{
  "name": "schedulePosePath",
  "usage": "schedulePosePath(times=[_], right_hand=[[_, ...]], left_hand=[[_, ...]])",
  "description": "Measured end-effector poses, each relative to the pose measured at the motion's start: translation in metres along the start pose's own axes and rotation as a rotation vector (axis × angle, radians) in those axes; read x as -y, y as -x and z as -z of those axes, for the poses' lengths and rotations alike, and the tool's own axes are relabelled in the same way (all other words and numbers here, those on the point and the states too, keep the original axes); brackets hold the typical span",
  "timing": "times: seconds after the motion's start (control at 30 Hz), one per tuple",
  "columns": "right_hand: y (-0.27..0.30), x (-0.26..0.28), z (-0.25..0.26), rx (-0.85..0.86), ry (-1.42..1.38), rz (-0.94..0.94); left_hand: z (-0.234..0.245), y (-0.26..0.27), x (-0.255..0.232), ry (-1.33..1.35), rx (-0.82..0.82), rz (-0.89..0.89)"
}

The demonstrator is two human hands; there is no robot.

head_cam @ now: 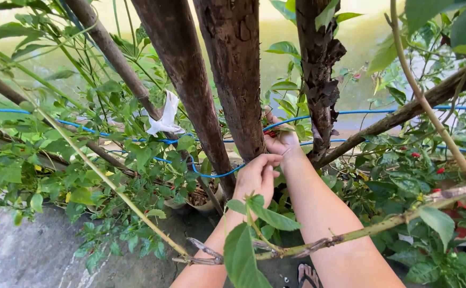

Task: Picking small red and green chili peppers from a plant.

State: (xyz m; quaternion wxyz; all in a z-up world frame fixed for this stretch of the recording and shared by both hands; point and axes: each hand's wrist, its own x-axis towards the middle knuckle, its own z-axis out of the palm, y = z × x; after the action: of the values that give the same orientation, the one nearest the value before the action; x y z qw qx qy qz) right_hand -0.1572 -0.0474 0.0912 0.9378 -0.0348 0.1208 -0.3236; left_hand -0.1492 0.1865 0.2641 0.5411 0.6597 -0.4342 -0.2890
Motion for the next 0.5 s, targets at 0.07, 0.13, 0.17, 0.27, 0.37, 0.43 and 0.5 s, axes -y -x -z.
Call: schedulePosePath(times=[0.07, 0.13, 0.17, 0.27, 0.37, 0.43, 0.5], right_hand=[[-0.012, 0.006, 0.021, 0.022, -0.003, 0.061], [0.0, 0.007, 0.008, -0.096, 0.083, 0.048], [0.006, 0.005, 0.007, -0.097, 0.089, 0.037], [0.024, 0.004, 0.004, 0.196, 0.172, 0.017], [0.039, 0.002, -0.004, 0.634, 0.255, -0.012], [0.04, 0.0, -0.025, 0.49, -0.469, -0.043], [0.035, -0.004, -0.044, 0.316, -0.998, -0.068]], left_hand=[[-0.01, -0.005, -0.003, 0.021, -0.052, -0.056], [-0.02, -0.01, -0.01, -0.027, -0.117, -0.271], [-0.024, -0.013, -0.017, -0.025, -0.129, -0.265], [-0.041, -0.026, -0.033, -0.044, -0.214, -0.381], [-0.059, -0.048, -0.034, -0.157, -0.356, -0.459], [-0.067, -0.07, -0.027, -0.172, -0.404, -0.342], [-0.08, -0.102, -0.01, -0.193, -0.482, -0.251]])
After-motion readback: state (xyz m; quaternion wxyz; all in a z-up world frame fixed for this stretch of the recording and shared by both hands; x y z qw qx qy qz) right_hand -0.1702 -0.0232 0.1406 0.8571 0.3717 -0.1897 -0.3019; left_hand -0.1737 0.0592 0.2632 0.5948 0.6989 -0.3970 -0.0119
